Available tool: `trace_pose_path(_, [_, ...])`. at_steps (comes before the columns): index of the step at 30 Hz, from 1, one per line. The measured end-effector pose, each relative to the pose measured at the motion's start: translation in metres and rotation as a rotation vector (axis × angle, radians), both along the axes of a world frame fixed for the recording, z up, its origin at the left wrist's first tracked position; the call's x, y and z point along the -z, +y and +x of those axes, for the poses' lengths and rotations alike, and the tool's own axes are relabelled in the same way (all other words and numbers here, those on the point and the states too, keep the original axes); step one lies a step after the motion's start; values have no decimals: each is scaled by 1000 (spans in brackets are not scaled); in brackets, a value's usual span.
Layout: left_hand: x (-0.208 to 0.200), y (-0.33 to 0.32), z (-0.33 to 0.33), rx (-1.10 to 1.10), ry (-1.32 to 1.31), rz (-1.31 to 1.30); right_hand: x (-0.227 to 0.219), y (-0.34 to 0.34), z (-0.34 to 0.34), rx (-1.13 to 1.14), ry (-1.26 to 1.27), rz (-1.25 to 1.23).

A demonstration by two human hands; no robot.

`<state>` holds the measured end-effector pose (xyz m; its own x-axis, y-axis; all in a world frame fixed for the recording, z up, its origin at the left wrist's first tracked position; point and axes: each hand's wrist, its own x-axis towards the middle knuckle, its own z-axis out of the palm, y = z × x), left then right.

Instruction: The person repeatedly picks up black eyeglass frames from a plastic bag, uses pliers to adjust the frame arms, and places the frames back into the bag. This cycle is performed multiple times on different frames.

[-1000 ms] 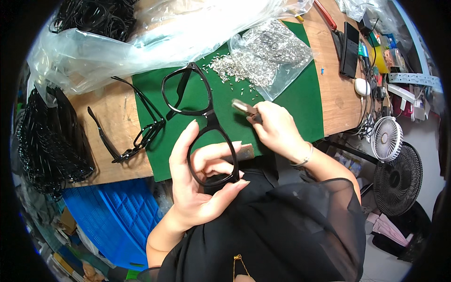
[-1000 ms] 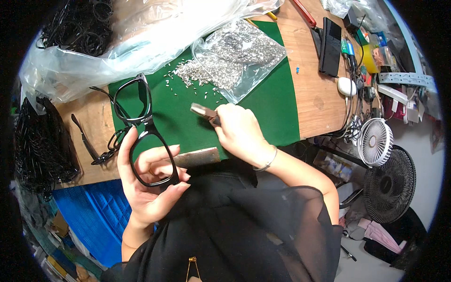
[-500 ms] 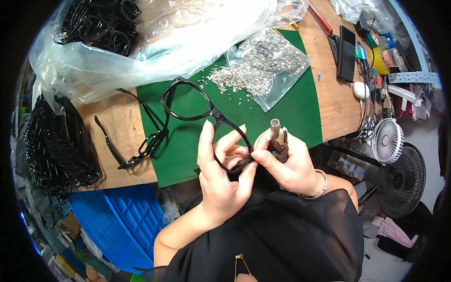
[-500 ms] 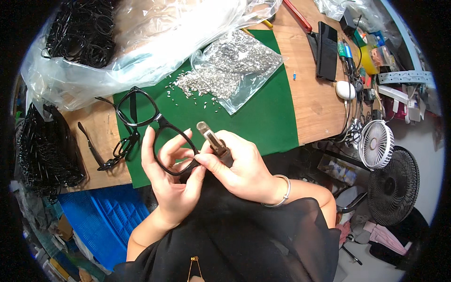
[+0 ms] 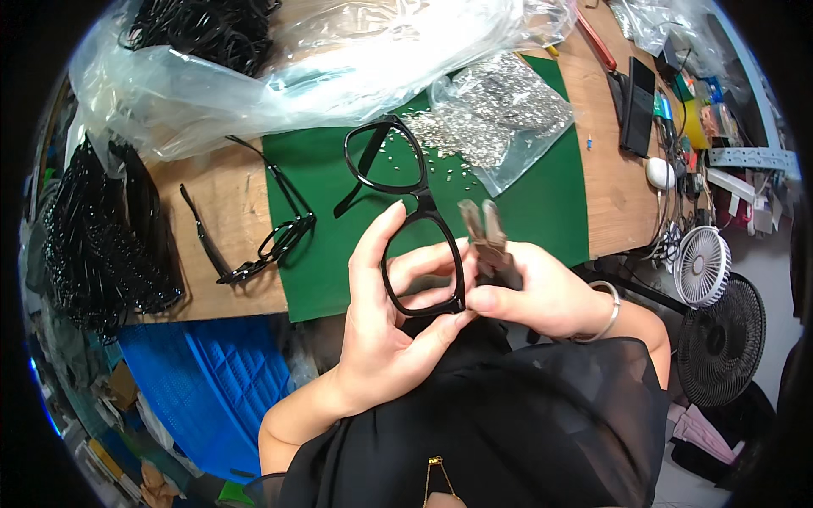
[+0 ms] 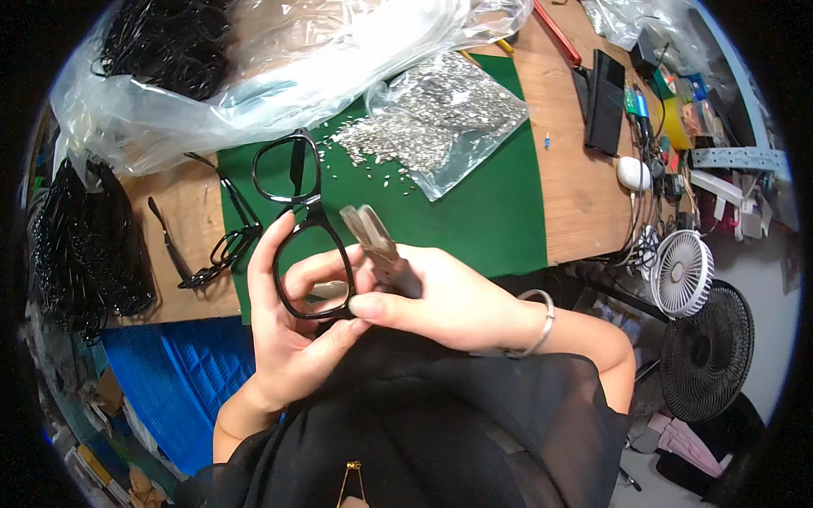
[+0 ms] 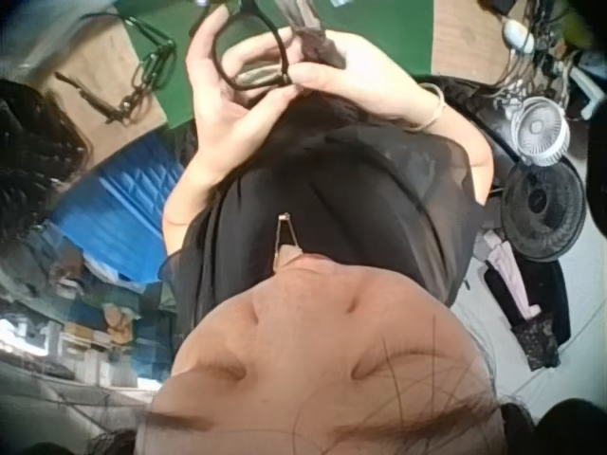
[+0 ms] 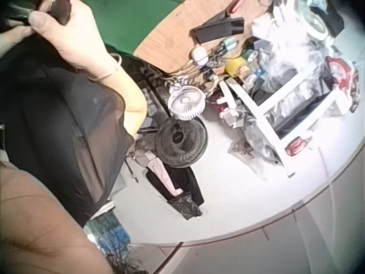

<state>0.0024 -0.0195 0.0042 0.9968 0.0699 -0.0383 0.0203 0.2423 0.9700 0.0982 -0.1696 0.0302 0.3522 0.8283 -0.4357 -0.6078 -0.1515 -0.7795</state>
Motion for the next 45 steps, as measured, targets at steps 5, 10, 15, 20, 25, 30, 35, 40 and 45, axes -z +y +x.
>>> trace_pose_path(5, [-1, 13, -11, 24, -12, -86, -4, -18, 7, -383, -602, -231])
trace_pose_path(10, [2, 10, -7, 37, -17, -98, -11, -7, 9, -551, -645, -256])
trace_pose_path(15, [3, 11, -4, 75, -9, -42, -11, -6, 10, -595, -734, -314])
trace_pose_path(20, [6, 7, -6, 100, 64, -22, -6, -7, 8, -672, -810, -429])
trace_pose_path(25, [8, 8, -3, 112, 77, 57, -1, -10, 11, -679, -791, -428])
trace_pose_path(30, [2, 10, 1, 87, 194, 45, 9, -20, 27, -596, -686, -388])
trace_pose_path(35, [19, 9, 1, 108, 133, -28, 62, -28, 13, -333, -944, -442])
trace_pose_path(40, [25, 20, -27, 165, -34, -175, 76, -18, 39, -110, -1269, -416])
trace_pose_path(45, [19, 7, -38, 33, 182, -144, 89, 0, 60, -143, -1436, -584])
